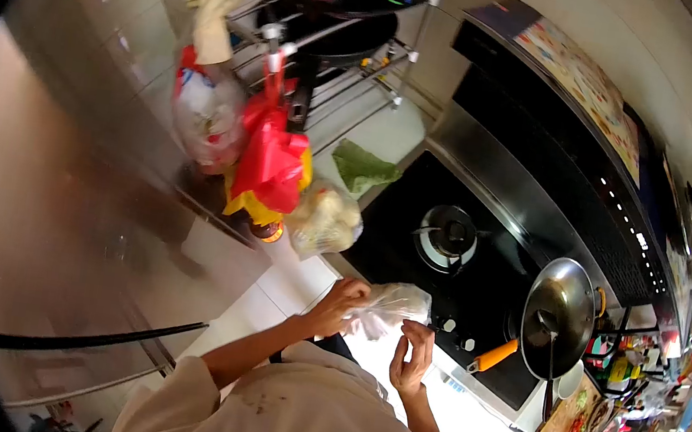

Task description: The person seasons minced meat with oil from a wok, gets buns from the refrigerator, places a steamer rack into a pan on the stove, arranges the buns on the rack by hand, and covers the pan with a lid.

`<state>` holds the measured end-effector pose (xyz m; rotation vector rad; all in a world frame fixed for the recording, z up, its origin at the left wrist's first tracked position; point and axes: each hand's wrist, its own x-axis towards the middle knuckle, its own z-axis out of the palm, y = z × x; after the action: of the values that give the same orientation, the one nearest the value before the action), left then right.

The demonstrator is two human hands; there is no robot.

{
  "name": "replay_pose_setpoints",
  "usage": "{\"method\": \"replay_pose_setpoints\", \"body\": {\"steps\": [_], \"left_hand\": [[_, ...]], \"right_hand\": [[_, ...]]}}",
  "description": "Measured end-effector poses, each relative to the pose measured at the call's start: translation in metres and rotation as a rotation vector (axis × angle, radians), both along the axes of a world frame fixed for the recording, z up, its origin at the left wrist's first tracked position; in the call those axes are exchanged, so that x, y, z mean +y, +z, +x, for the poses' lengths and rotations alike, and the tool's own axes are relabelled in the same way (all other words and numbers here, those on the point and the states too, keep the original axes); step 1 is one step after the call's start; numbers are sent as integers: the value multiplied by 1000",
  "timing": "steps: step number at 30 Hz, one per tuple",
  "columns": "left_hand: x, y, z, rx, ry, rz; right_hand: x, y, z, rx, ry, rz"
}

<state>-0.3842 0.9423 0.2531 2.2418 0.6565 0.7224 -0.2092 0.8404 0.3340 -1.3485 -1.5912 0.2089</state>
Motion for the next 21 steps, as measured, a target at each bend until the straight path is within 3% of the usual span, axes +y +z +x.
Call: {"method": "replay_pose_setpoints", "body": {"steps": [2,4,6,8,10,12,15,17,18,21], "left_hand": [[-36,2,-41,-425,187,-157],[-82,18,-80,-332,310,-451],[-120,37,-124,-295,484,-467],[-169,-13,-185,-502,623,-932],[-203,-13,-241,-537,767,-733],[-246,-21,-304,-396,930,-726],[-304,-29,-373,-531,1103,-564],[-334,-3,-415,-412,1201,-399],[-358,-8,-428,-862,1224,-658],[-419,11,-460,-334,1441,-434]], "right_hand": [[5,19,-29,-24,111,7],[13,28,-67,-45,253,-2],[22,36,-119,-104,453,18],[25,44,-186,-171,660,60],[15,60,-262,-253,858,98],[-2,66,-340,-372,1010,260],[-38,86,-451,-360,1225,349],[-55,103,-513,-522,1239,549],[-61,111,-541,-603,1226,652],[-68,102,-618,-773,1137,949]]}}
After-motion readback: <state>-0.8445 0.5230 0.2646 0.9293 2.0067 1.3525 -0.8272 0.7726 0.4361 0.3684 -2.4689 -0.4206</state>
